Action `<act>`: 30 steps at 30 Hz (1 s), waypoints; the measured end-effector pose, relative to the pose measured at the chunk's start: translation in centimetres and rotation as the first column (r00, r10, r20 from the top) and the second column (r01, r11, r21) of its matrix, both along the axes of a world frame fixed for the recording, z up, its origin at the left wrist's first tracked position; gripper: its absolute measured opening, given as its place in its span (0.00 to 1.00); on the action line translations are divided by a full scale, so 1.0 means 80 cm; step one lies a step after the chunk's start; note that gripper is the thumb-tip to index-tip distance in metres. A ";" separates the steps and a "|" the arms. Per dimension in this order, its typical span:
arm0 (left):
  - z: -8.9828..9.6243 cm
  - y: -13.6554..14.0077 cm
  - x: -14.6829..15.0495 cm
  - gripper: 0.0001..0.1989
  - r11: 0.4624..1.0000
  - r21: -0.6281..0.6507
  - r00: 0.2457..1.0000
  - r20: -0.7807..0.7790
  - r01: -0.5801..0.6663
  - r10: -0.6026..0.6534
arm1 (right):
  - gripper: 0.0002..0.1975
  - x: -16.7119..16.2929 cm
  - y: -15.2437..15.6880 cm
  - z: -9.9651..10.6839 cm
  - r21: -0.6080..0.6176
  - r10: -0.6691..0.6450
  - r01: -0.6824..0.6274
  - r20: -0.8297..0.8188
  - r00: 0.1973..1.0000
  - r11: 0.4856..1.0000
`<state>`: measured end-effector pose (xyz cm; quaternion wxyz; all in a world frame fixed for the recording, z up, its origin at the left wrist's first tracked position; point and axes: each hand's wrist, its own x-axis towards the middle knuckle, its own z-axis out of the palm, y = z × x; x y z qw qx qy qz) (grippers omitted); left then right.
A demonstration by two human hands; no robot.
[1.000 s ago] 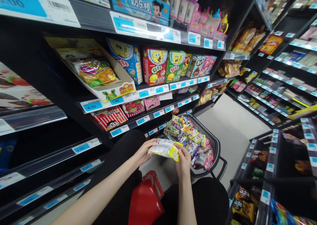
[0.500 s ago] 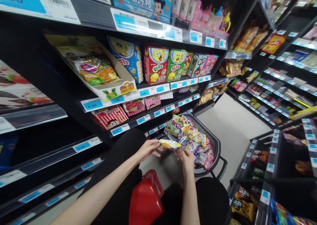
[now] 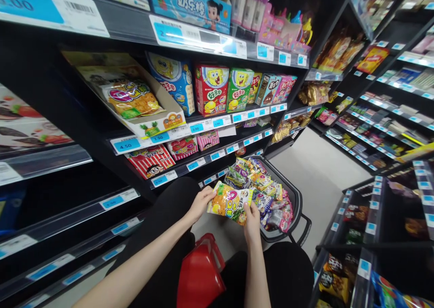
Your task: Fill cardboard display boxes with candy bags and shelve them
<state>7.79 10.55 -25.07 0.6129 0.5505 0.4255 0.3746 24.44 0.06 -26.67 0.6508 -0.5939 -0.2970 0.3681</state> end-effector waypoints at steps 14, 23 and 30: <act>0.000 -0.014 0.003 0.23 0.967 -0.065 0.969 -0.010 -0.246 0.246 | 0.22 -0.035 0.010 -0.006 -0.100 -0.172 0.199 0.227 0.959 0.975; -0.010 -0.004 0.003 0.29 0.869 -0.488 0.990 0.136 0.088 -0.023 | 0.19 -0.026 0.004 0.006 0.006 -0.079 0.081 0.312 0.947 0.997; 0.001 -0.004 -0.012 0.29 0.491 -0.700 0.838 0.529 0.519 -0.132 | 0.10 0.001 -0.013 0.048 0.058 0.175 -0.217 0.409 0.896 0.974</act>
